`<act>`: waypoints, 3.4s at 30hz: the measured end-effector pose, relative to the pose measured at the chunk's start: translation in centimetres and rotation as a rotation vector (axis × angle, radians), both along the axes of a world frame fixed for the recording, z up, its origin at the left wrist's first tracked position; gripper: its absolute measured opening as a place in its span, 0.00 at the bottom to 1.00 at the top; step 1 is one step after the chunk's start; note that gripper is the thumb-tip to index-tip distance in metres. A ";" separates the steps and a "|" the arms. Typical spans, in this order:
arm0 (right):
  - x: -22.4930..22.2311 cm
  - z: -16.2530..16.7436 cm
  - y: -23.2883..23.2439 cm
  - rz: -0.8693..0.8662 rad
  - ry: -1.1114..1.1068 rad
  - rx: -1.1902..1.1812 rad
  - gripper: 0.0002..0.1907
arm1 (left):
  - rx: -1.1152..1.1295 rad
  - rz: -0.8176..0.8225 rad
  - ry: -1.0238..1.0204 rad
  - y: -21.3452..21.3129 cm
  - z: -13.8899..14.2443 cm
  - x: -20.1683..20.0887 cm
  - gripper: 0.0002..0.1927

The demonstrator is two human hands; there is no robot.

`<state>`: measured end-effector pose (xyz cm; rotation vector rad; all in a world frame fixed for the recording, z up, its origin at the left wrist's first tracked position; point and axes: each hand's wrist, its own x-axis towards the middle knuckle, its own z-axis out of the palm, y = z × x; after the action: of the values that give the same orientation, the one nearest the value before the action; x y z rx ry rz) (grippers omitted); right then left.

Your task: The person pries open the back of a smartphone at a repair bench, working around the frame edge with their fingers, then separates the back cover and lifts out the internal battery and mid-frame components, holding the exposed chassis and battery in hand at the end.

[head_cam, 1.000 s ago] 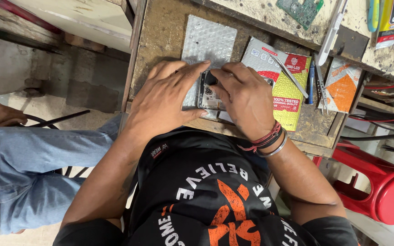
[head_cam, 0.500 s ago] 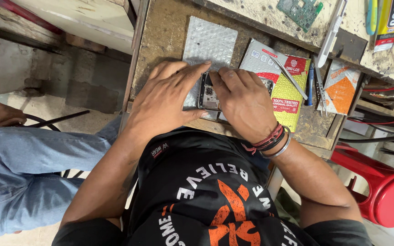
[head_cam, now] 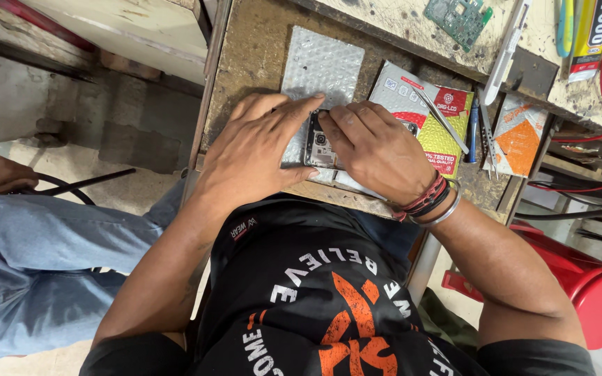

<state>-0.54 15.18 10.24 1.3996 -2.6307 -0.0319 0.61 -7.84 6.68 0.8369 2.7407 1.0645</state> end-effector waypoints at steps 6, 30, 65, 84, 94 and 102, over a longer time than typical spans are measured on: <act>0.6 -0.6 0.1 -0.020 0.020 -0.096 0.23 | -0.010 -0.008 0.006 -0.3 0.0 -0.1 0.52; 1.6 -1.5 -0.3 -0.131 0.010 -0.162 0.22 | -0.010 -0.006 -0.007 -0.1 0.3 -0.3 0.52; 1.5 0.1 -0.9 -0.447 -0.286 -0.536 0.14 | -0.004 0.008 0.013 -0.7 -0.4 0.3 0.51; 3.7 -0.7 -3.0 -0.306 -0.057 -0.329 0.18 | 0.038 -0.009 0.044 -1.6 0.3 0.7 0.51; 3.2 -0.1 -3.0 -0.312 -0.059 -0.270 0.19 | 0.022 -0.004 0.051 -1.7 0.1 0.8 0.51; 3.4 -0.5 -2.9 -0.334 -0.039 -0.225 0.21 | 0.020 -0.003 0.036 -1.6 0.1 0.6 0.51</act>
<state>2.83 12.29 9.77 0.8918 -2.7653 0.2458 1.25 -9.43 6.80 0.8712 2.7612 1.0880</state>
